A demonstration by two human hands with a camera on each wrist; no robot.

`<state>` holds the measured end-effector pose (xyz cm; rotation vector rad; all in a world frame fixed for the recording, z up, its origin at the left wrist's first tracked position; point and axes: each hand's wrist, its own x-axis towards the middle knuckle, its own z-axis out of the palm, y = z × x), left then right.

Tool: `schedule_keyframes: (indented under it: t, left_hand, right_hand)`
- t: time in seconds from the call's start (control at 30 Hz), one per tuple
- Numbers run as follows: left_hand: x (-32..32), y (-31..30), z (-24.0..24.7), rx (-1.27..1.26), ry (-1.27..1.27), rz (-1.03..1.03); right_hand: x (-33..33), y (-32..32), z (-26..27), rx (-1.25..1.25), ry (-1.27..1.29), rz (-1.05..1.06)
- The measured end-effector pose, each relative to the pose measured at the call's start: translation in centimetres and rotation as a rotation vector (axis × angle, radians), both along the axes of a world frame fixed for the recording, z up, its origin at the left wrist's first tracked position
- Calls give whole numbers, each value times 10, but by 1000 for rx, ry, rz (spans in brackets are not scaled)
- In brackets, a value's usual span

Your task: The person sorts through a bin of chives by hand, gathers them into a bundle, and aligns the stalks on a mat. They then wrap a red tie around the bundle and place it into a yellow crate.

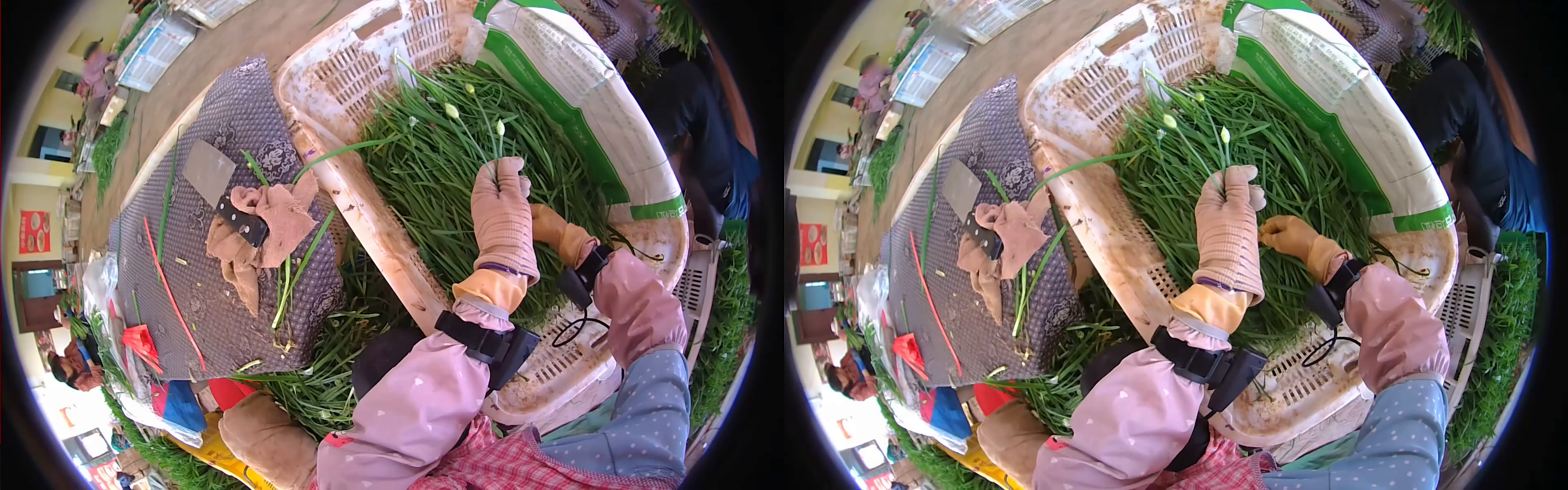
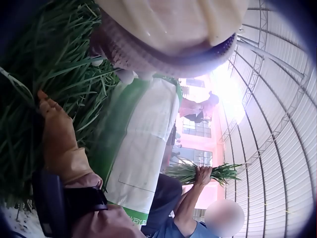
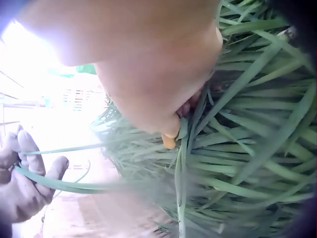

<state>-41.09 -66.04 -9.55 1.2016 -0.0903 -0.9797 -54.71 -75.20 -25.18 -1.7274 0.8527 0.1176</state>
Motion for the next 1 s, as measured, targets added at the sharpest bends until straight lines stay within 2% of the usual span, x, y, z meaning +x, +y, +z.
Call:
schedule_keyframes:
  t: [0.03,0.07,0.1,0.13,0.17,0.2,0.27,0.33,0.4,0.5,0.53,0.6,0.7,0.77,0.83,0.9,0.93,0.97,1.0]
  left_hand:
    - [2,0,2,-10,-15,-8]
    - [2,1,3,-27,8,-3]
    - [4,0,9,-24,8,-1]
    - [6,-3,14,-52,-32,36]
    - [10,-4,22,-80,-72,73]
    - [13,-2,30,-116,31,81]
    - [20,-1,30,-109,-3,130]
    - [30,2,30,-88,-60,200]
    - [37,5,27,-61,-70,237]
    - [39,7,23,-45,-71,272]
    - [39,7,22,-41,-74,280]
    - [39,9,26,-41,-75,295]
    - [39,11,48,-15,48,273]
    - [42,8,17,-52,-39,245]
    - [38,7,19,-38,-15,278]
    - [35,7,18,-37,-2,290]
    - [32,7,13,56,-120,149]
    - [30,7,11,147,-239,5]
    - [28,10,13,165,-250,-80]
  right_hand:
    - [2,-7,-10,61,53,-41]
    - [0,-15,-18,222,43,-71]
    - [2,-22,-25,225,44,-69]
    - [6,-29,-32,372,-103,-20]
    - [14,-24,-10,495,-185,-23]
    - [23,-19,13,624,-260,-25]
    - [49,-15,45,552,-337,46]
    - [85,-10,57,258,-351,49]
    - [128,-1,39,-93,-290,-1]
    - [179,24,10,-360,-62,-4]
    - [189,30,5,-374,-18,-9]
    - [195,25,3,-267,-87,-99]
    - [169,7,14,104,-413,-287]
    - [148,-10,24,308,-510,-340]
    - [131,-19,47,310,-475,-305]
    - [109,-8,102,473,-581,-134]
    - [95,-9,109,283,-582,2]
    - [88,-3,119,233,-559,24]
    - [79,2,131,234,-496,-20]
